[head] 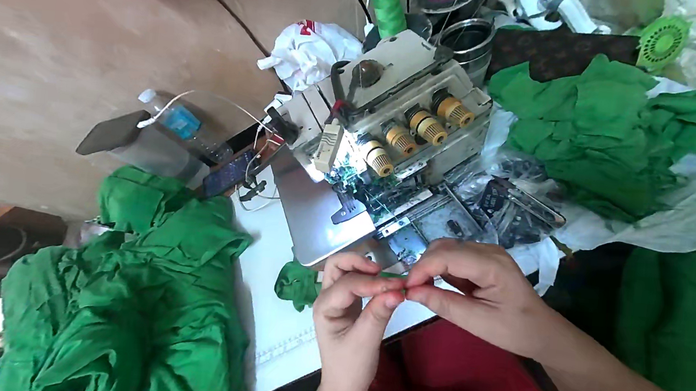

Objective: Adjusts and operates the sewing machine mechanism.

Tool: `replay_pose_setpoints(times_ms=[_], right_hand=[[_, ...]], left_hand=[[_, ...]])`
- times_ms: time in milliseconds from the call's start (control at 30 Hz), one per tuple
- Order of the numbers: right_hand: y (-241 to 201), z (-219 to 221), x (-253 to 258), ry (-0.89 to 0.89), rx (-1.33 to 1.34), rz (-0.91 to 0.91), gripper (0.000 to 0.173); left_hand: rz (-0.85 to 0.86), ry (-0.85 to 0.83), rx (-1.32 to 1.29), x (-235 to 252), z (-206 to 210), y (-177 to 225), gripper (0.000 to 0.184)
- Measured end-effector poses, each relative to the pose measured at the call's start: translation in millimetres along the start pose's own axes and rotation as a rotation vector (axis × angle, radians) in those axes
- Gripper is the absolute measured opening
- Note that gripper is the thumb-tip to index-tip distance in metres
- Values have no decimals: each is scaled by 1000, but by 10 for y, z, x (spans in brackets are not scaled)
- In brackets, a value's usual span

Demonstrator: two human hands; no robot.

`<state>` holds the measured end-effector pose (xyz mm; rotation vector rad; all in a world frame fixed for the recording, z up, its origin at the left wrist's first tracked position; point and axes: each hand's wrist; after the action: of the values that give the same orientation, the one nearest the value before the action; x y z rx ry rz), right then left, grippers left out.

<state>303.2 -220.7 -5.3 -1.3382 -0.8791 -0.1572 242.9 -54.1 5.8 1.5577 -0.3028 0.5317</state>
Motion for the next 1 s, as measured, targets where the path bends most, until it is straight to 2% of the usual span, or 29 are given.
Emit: replay_pose_setpoints(times_ms=[67,167,200,300,367,500,533,600,667,900,1000], right_hand=[[22,-25,26,-17,-107,3,17],[62,-66,95,-34,-232,33,18],[80,-77,119,-30,-231,46,18],[146,-96,173,-24,-163,77,17],[172,-90,191,-35,-136,113,16],[195,-62,215,-62,-120,138,16],[198,-59,217,-68,-116,136,16],[197,-60,220,-82,-125,130,16],[198,-79,224,-111,-176,118,18],[226,-149,226,-226,-393,123,21],[226,-155,250,-233,-429,98,22]], left_hand=[[-63,-5,-30,0,-27,-39,17],[-210,-66,-36,34,-170,-11,59],[-256,-59,-42,48,-216,8,63],[-336,-65,-55,79,-308,38,57],[-364,-112,-45,92,-317,31,59],[-292,-160,2,120,-257,-19,54],[-277,-151,10,120,-238,-31,46],[-250,-109,43,112,-210,-57,16],[-203,-94,100,106,-221,-78,6],[-45,-164,435,167,-343,-101,15],[-127,-219,435,223,-345,-41,22]])
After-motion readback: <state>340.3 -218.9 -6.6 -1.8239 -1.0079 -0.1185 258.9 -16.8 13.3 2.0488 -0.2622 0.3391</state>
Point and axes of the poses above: each hand's wrist, its own x-axis towards the middle knuckle, its own z-axis out of the palm, y = z × x
